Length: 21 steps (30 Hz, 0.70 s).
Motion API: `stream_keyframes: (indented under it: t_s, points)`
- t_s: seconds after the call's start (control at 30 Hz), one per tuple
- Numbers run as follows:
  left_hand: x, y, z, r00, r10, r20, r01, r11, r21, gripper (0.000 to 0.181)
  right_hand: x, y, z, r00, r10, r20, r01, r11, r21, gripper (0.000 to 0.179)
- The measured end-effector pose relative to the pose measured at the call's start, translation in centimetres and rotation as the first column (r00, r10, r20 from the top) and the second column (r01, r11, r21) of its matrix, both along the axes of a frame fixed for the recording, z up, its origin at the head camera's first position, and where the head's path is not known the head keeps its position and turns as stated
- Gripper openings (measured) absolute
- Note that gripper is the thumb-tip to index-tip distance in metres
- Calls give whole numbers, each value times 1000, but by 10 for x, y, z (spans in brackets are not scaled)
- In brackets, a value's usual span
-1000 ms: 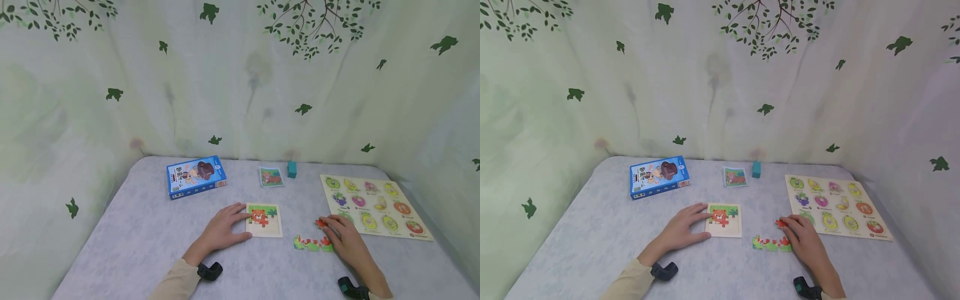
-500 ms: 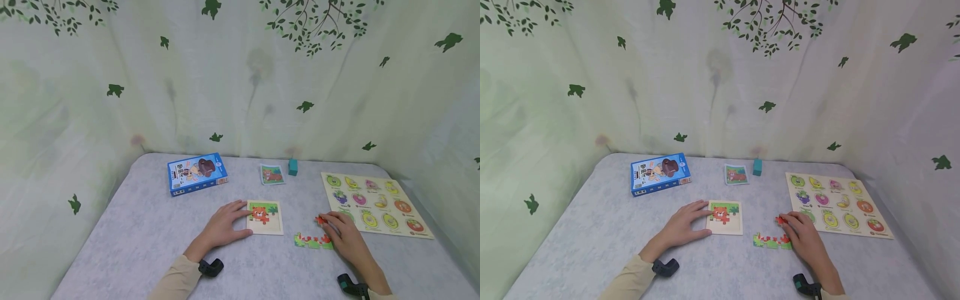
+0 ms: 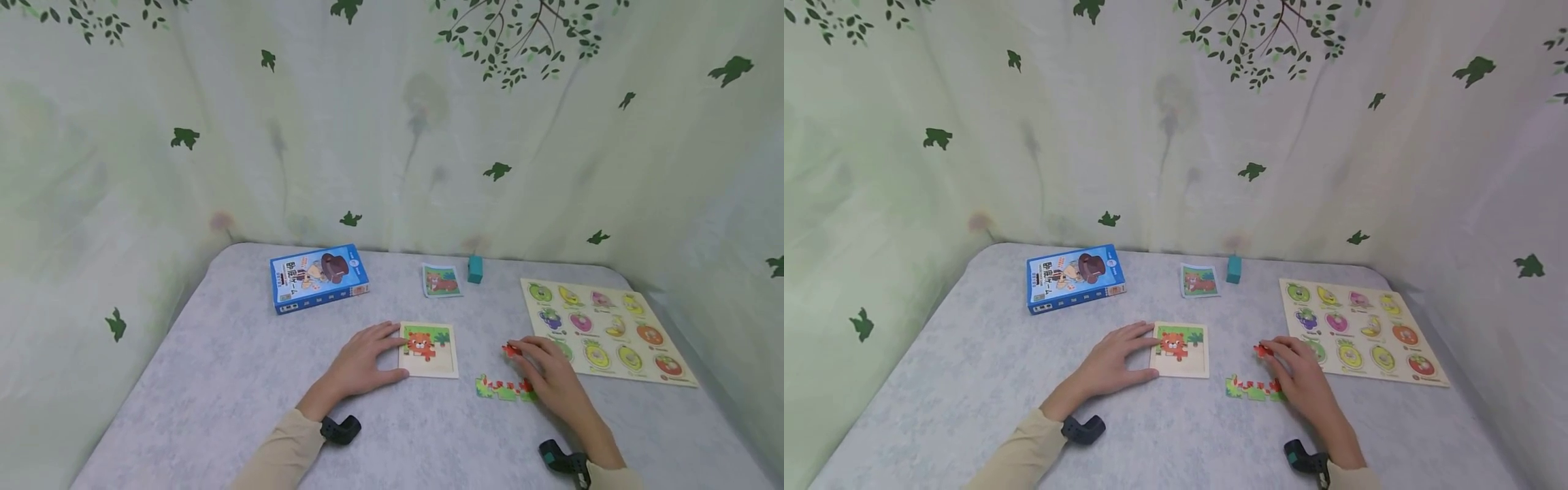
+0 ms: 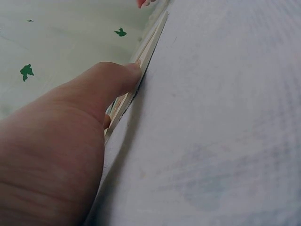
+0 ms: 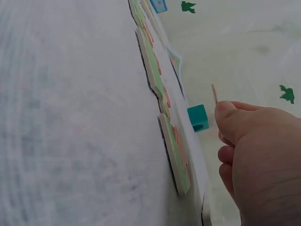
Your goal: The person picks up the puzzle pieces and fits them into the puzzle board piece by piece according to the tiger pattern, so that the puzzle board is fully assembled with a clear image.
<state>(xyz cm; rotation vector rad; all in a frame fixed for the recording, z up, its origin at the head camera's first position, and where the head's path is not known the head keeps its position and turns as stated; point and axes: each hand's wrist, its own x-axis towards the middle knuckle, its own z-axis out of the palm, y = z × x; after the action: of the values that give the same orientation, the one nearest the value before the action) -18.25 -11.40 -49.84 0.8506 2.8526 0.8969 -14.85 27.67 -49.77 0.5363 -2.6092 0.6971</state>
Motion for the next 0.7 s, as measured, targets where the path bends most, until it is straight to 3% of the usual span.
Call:
stream_keyframes:
  t_s: [0.5,0.7]
  points:
    - [-2,-1,0,1000,-8,-1,8,1000,4,65,-18,-26,11,992,119,-37,-119,993,6,32]
    - [0,-1,-2,1000,1,12,-1,1000,12,64,-20,-35,11,993,121,-9,-121,993,0,30]
